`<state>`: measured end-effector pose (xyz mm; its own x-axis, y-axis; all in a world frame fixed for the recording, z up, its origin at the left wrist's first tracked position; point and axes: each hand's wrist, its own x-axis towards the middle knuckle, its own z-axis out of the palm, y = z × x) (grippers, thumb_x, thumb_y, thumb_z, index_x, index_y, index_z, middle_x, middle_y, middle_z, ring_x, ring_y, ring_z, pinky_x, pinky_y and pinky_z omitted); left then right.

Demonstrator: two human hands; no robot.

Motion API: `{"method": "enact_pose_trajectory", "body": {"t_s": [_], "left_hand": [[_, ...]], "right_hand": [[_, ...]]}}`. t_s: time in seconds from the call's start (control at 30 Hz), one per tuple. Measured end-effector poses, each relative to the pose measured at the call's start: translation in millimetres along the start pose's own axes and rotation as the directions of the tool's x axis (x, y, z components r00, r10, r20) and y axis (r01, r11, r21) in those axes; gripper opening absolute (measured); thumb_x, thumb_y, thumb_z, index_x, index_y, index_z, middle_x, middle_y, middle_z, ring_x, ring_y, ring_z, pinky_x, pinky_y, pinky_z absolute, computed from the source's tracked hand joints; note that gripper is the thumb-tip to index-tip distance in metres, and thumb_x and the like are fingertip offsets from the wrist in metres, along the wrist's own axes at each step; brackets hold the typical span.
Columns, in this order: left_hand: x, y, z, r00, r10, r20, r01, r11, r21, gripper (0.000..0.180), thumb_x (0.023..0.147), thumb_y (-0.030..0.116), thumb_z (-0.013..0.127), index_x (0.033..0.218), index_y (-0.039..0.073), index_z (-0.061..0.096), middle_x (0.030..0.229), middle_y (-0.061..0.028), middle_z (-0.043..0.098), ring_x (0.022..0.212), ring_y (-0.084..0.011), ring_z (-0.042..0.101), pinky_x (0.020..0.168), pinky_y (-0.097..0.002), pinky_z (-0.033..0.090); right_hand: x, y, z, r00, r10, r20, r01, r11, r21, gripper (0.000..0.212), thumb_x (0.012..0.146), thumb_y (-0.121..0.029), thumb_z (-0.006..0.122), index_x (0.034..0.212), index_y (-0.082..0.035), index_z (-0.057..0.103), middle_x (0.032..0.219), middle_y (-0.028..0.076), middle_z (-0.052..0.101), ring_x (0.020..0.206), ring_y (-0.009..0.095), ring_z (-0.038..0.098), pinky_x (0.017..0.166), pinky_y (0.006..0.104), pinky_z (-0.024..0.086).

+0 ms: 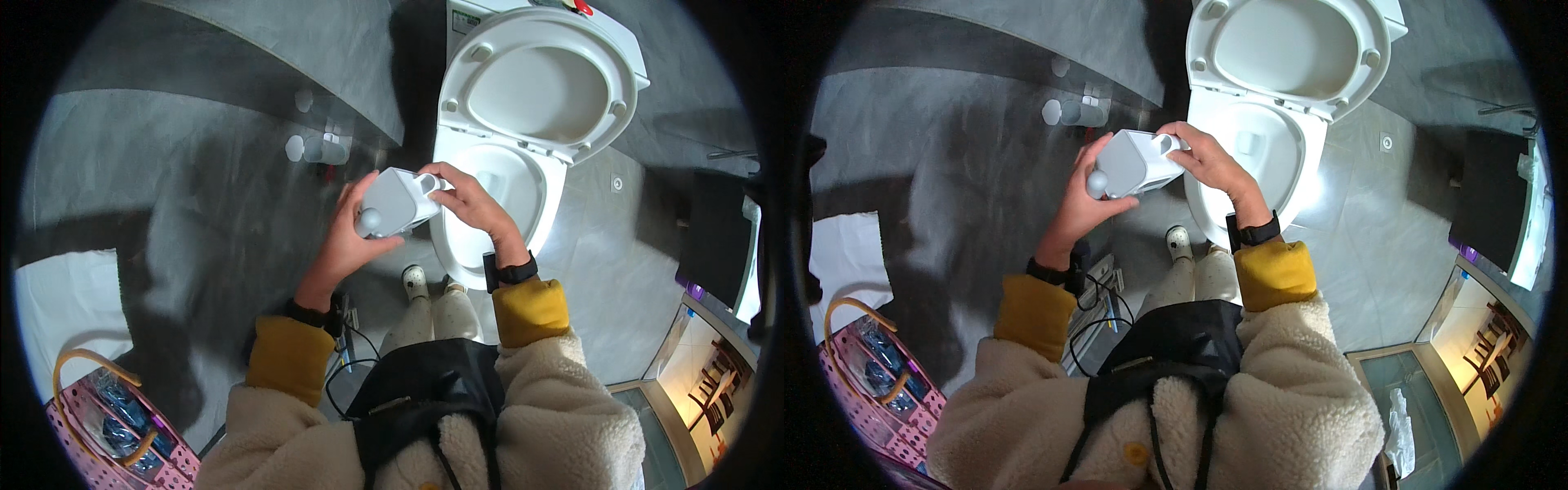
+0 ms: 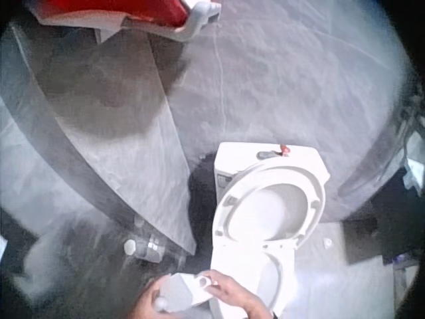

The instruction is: The person installs a white wall-mounted toilet brush holder and a matching toilet paper dispenser next to a toilet in a bathroom. They place the units against the wall, align them, and secure them, then wash their hands at the sink and exit the room.

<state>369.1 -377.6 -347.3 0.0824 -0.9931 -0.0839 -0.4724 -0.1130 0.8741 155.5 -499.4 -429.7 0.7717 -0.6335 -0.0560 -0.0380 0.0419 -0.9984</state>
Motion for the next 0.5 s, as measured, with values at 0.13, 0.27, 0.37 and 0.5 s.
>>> {"method": "enact_pose_trajectory", "body": {"t_s": [0.13, 0.27, 0.37, 0.5], "left_hand": [[-14, -6, -12, 0.999, 0.006, -0.047, -0.005, 1.000, 0.005, 0.092, 0.062, 0.001, 0.086, 0.144, 0.011, 0.045, 0.137, -0.0113, 0.054, 0.122, -0.0262, 0.055, 0.102, -0.0392, 0.045], [-32, -1, -38, 1.000, 0.015, 0.012, -0.014, 1.000, -0.028, 0.087, 0.063, 0.000, 0.083, 0.141, 0.010, 0.047, 0.130, -0.0104, 0.058, 0.118, -0.0238, 0.057, 0.099, -0.0396, 0.048], [-53, 4, -54, 0.993, -0.040, 0.110, 0.034, 0.998, 0.059, 0.086, 0.063, -0.001, 0.081, 0.141, 0.010, 0.047, 0.133, -0.0104, 0.056, 0.121, -0.0243, 0.055, 0.102, -0.0395, 0.046], [-86, 4, -52, 0.976, -0.147, 0.163, 0.167, 0.979, -0.116, 0.083, 0.064, -0.001, 0.078, 0.140, 0.009, 0.048, 0.135, -0.0107, 0.052, 0.124, -0.0264, 0.054, 0.102, -0.0399, 0.047]], "right_hand": [[-8, -1, 22, 0.999, 0.022, -0.030, -0.021, 0.999, 0.046, 0.038, 0.092, -0.006, 0.066, 0.129, -0.006, 0.059, 0.122, 0.007, 0.060, 0.112, 0.019, 0.059, 0.090, 0.0340, 0.056], [-20, -3, 43, 1.000, 0.026, -0.018, -0.025, 0.998, 0.066, 0.043, 0.084, -0.010, 0.076, 0.126, -0.006, 0.063, 0.119, 0.005, 0.064, 0.104, 0.016, 0.062, 0.083, 0.0308, 0.056], [-32, 0, 59, 0.998, 0.028, 0.049, -0.024, 0.995, -0.095, 0.041, 0.083, -0.010, 0.077, 0.123, -0.006, 0.065, 0.113, 0.005, 0.066, 0.094, 0.016, 0.064, 0.075, 0.0294, 0.054], [-52, 9, 99, 0.986, -0.160, -0.048, 0.134, 0.927, -0.352, 0.037, 0.080, -0.007, 0.076, 0.116, -0.005, 0.065, 0.105, 0.012, 0.066, 0.091, 0.031, 0.065, 0.077, 0.0366, 0.054]]}}
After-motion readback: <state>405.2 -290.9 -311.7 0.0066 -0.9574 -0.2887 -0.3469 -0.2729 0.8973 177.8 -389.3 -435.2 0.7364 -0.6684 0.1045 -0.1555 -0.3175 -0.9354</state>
